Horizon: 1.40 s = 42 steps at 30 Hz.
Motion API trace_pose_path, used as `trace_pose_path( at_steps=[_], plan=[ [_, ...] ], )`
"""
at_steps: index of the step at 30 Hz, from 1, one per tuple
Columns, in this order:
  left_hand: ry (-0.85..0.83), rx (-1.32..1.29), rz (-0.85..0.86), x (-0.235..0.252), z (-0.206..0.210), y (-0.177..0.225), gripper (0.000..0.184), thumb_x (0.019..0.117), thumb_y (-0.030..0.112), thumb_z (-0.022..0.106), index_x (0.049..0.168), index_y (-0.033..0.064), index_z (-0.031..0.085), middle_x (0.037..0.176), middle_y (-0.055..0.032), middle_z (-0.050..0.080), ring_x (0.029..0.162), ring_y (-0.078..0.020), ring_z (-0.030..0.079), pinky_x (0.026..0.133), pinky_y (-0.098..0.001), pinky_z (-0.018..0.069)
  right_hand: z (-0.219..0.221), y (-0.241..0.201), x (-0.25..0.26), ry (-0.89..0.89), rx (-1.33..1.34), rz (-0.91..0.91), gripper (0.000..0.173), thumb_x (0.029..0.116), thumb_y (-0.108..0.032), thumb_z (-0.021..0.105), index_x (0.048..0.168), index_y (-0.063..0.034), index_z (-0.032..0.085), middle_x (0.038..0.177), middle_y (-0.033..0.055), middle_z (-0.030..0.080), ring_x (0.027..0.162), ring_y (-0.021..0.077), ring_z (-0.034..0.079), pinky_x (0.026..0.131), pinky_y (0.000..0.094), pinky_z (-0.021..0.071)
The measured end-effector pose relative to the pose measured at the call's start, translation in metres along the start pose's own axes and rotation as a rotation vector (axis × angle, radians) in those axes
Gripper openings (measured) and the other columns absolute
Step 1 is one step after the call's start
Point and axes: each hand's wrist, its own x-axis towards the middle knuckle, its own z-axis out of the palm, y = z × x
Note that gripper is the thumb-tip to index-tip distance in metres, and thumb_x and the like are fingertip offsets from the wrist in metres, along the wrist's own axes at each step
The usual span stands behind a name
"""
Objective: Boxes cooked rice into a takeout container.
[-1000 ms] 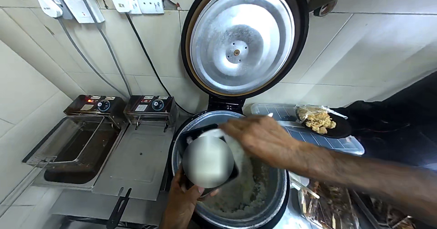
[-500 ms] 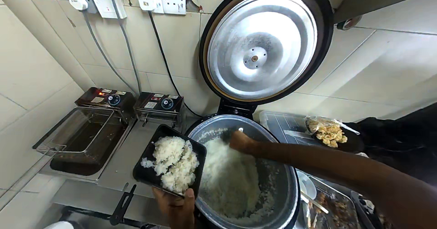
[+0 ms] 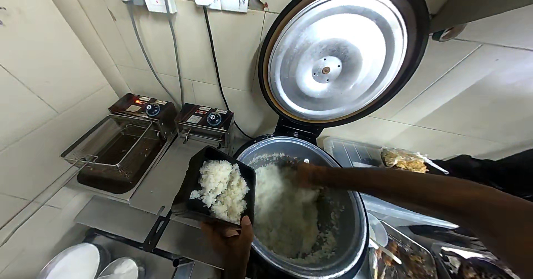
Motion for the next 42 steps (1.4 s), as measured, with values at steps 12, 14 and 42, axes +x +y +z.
trace_pose_path(
  at_steps=[12, 14, 42],
  plan=[
    [-0.01, 0.0, 0.008, 0.0, 0.001, -0.006, 0.11, 0.0748, 0.038, 0.082, 0.145, -0.018, 0.019, 0.128, -0.0095, 0.057, 0.113, 0.0045, 0.06, 0.094, -0.0168, 0.0532, 0.05, -0.022, -0.02, -0.138, -0.257, -0.324, 0.022, 0.0981, -0.01, 0.063, 0.117, -0.0043, 0.071, 0.11, 0.0234, 0.069, 0.105, 0.045, 0.064, 0.09, 0.0656, 0.047],
    [-0.021, -0.02, 0.01, 0.003, -0.001, -0.007, 0.104, 0.0745, 0.038, 0.083, 0.143, -0.0138, 0.024, 0.125, -0.0063, 0.058, 0.112, 0.0028, 0.062, 0.093, -0.0182, 0.0546, 0.055, -0.022, -0.016, -0.129, -0.195, -0.329, 0.022, 0.0993, -0.013, 0.063, 0.119, -0.0052, 0.07, 0.112, 0.0236, 0.069, 0.107, 0.0458, 0.064, 0.09, 0.0664, 0.0472],
    [-0.604, -0.846, -1.301, -0.011, 0.032, 0.066, 0.09, 0.0768, 0.003, 0.085, 0.149, 0.0068, 0.031, 0.125, -0.0287, 0.063, 0.104, -0.0507, 0.069, 0.079, -0.0679, 0.0596, -0.036, -0.06, -0.245, 1.279, -0.257, 0.134, 0.036, 0.0899, 0.001, 0.062, 0.124, -0.0088, 0.068, 0.086, 0.0079, 0.064, 0.062, 0.0239, 0.059, 0.049, 0.0361, 0.0456]
  ],
)
